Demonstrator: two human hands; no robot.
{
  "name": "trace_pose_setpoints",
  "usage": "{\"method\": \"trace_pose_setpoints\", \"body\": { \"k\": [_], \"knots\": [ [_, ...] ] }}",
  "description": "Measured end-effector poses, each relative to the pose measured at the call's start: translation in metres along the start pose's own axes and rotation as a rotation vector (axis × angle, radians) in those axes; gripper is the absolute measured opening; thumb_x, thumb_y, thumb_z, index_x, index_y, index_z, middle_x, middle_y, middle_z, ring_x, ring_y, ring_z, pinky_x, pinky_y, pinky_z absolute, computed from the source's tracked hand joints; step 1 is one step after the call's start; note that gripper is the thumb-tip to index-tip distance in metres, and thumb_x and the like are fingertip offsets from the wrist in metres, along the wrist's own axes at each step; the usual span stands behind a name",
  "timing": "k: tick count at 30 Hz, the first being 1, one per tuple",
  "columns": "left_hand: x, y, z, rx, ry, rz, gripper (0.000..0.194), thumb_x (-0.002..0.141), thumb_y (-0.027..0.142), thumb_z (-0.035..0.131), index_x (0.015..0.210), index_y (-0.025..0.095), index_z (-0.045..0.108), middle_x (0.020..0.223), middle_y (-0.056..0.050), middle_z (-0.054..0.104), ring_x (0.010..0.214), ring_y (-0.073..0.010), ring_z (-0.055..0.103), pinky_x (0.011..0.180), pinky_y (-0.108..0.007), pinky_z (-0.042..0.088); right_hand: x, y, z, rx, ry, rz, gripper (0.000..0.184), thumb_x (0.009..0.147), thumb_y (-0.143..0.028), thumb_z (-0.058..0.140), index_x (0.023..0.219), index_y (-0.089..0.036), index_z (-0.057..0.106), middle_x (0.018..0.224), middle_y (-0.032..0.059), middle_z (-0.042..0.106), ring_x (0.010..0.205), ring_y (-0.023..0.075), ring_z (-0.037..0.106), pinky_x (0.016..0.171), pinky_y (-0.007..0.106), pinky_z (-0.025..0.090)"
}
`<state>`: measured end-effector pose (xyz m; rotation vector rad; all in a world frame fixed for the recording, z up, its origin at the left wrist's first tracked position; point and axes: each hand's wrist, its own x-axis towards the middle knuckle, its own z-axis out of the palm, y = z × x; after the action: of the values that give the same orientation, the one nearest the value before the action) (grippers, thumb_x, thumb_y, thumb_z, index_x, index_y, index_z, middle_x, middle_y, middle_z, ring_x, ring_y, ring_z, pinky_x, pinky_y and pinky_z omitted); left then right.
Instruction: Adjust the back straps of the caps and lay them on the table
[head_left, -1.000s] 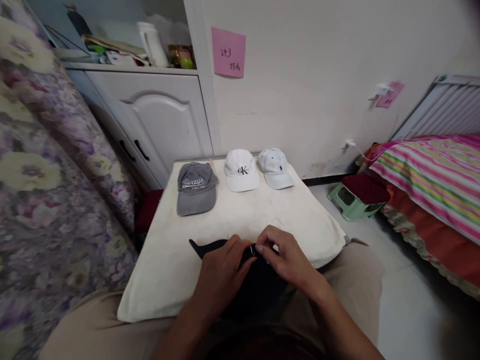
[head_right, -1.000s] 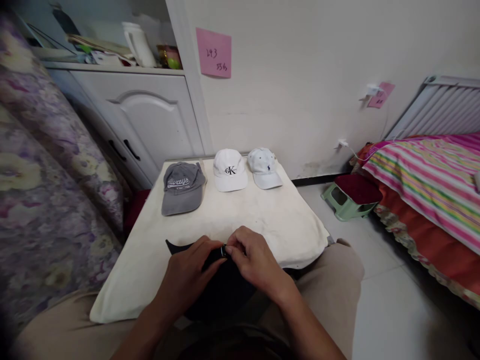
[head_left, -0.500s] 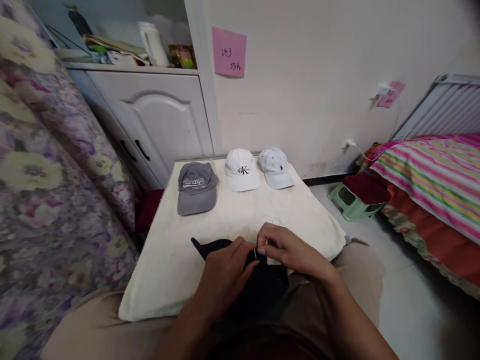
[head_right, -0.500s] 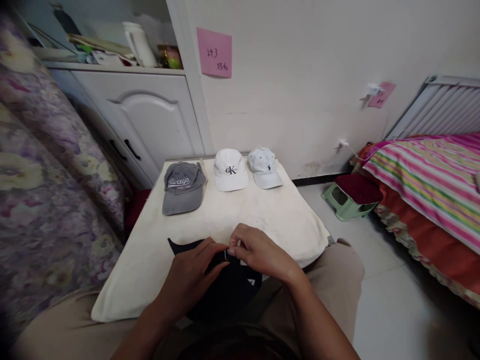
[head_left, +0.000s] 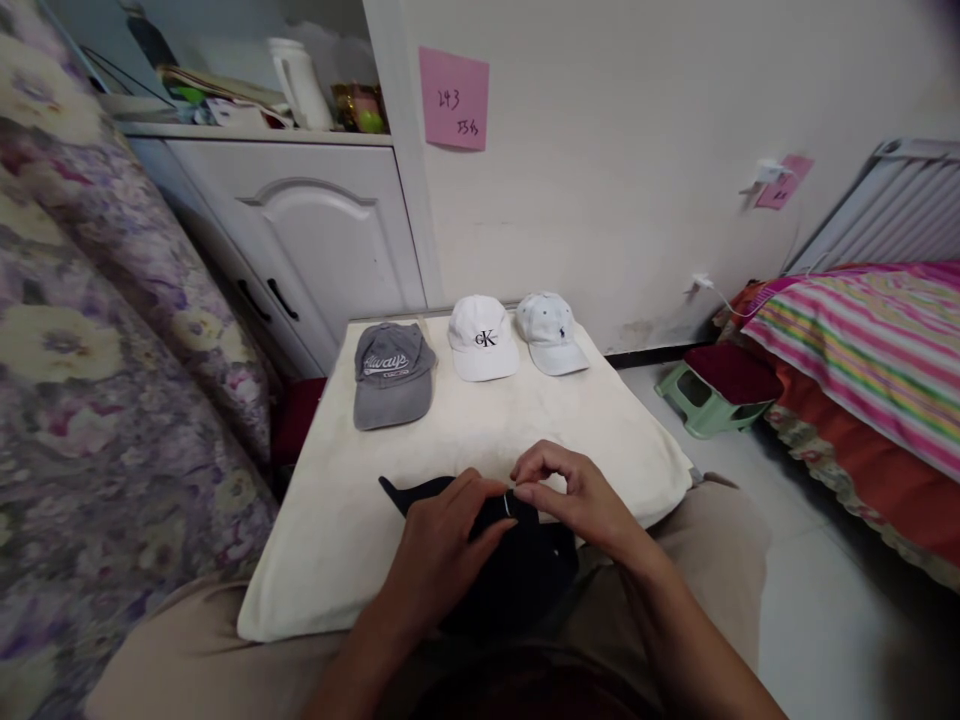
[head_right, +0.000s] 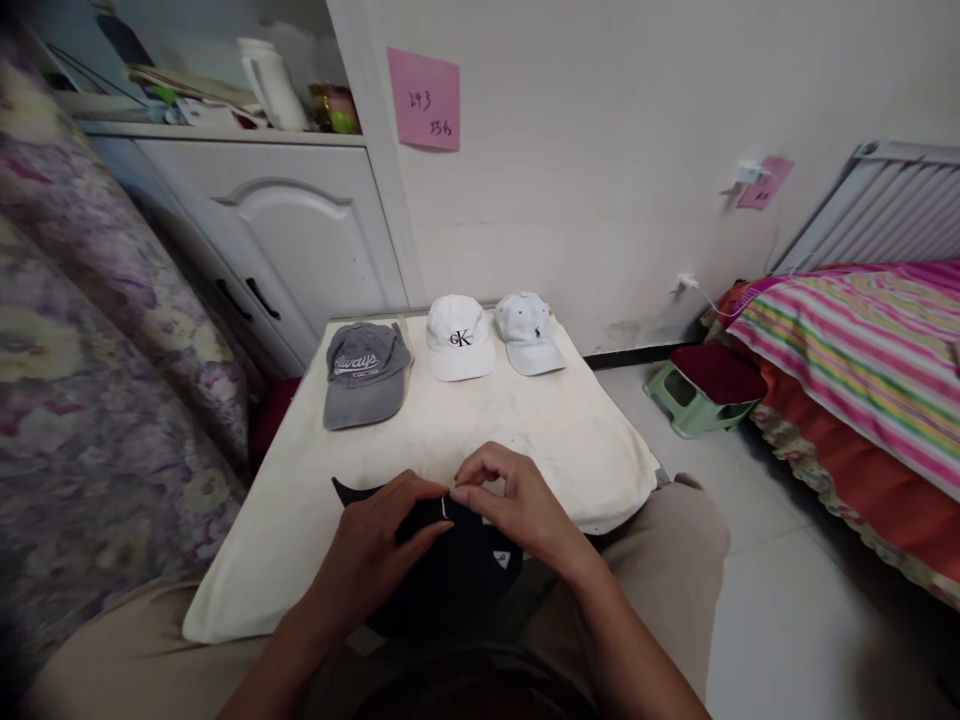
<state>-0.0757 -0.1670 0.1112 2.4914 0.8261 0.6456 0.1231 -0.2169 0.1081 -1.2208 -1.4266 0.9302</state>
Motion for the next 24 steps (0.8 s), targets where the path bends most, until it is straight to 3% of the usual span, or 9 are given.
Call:
{"method": "trace_pose_setpoints", "body": {
  "k": [3,6,14,20,24],
  "knots": [
    [0.000,-0.001,-0.001,-0.027,0.025,-0.005,0.017,0.090,0.025,0.062,0.106,0.024,0.058,0.095,-0.001,0.065,0.085,-0.0188,0.066,0.073,-0.031,0.049,-0.002,0.001,-0.003,0.039,-0.023,-0.047,0.007,0.086,-0.027,0.066,0.088,-0.021,0.068,0.103,0.0057,0.068,0.101,0.0214,0.062,0.090,0.035,0.046],
    [0.001,0.000,-0.002,-0.039,0.040,-0.002,0.017,0.090,0.024,0.062,0.107,0.024,0.058,0.095,-0.001,0.066,0.086,-0.0187,0.066,0.073,-0.031,0.049,-0.004,0.001,-0.003,0.043,-0.047,-0.047,0.007,0.086,-0.027,0.066,0.090,-0.021,0.068,0.108,0.0065,0.068,0.106,0.0223,0.062,0.094,0.037,0.045],
    [0.000,0.001,0.002,0.024,0.009,0.016,0.018,0.090,0.025,0.061,0.108,0.023,0.057,0.097,-0.002,0.066,0.084,-0.0196,0.066,0.072,-0.032,0.049,-0.003,-0.006,0.006,-0.021,-0.059,-0.022,0.009,0.089,-0.022,0.058,0.082,-0.020,0.063,0.092,0.0030,0.068,0.086,0.0179,0.062,0.078,0.030,0.046],
    [0.001,0.003,0.005,0.098,-0.043,0.022,0.018,0.091,0.023,0.059,0.108,0.022,0.056,0.099,-0.003,0.065,0.082,-0.0201,0.066,0.068,-0.031,0.048,0.001,-0.010,-0.001,-0.235,-0.139,-0.009,0.010,0.082,-0.011,0.058,0.082,-0.021,0.063,0.083,-0.0002,0.066,0.076,0.0156,0.058,0.068,0.027,0.042],
    [0.000,0.005,0.005,0.066,-0.036,0.015,0.016,0.091,0.023,0.059,0.107,0.021,0.057,0.098,-0.003,0.065,0.082,-0.0202,0.065,0.069,-0.032,0.047,0.004,-0.010,0.000,-0.161,-0.125,0.002,0.006,0.082,-0.015,0.062,0.080,-0.020,0.063,0.088,0.0009,0.068,0.082,0.0167,0.061,0.072,0.028,0.044]
  ]
}}
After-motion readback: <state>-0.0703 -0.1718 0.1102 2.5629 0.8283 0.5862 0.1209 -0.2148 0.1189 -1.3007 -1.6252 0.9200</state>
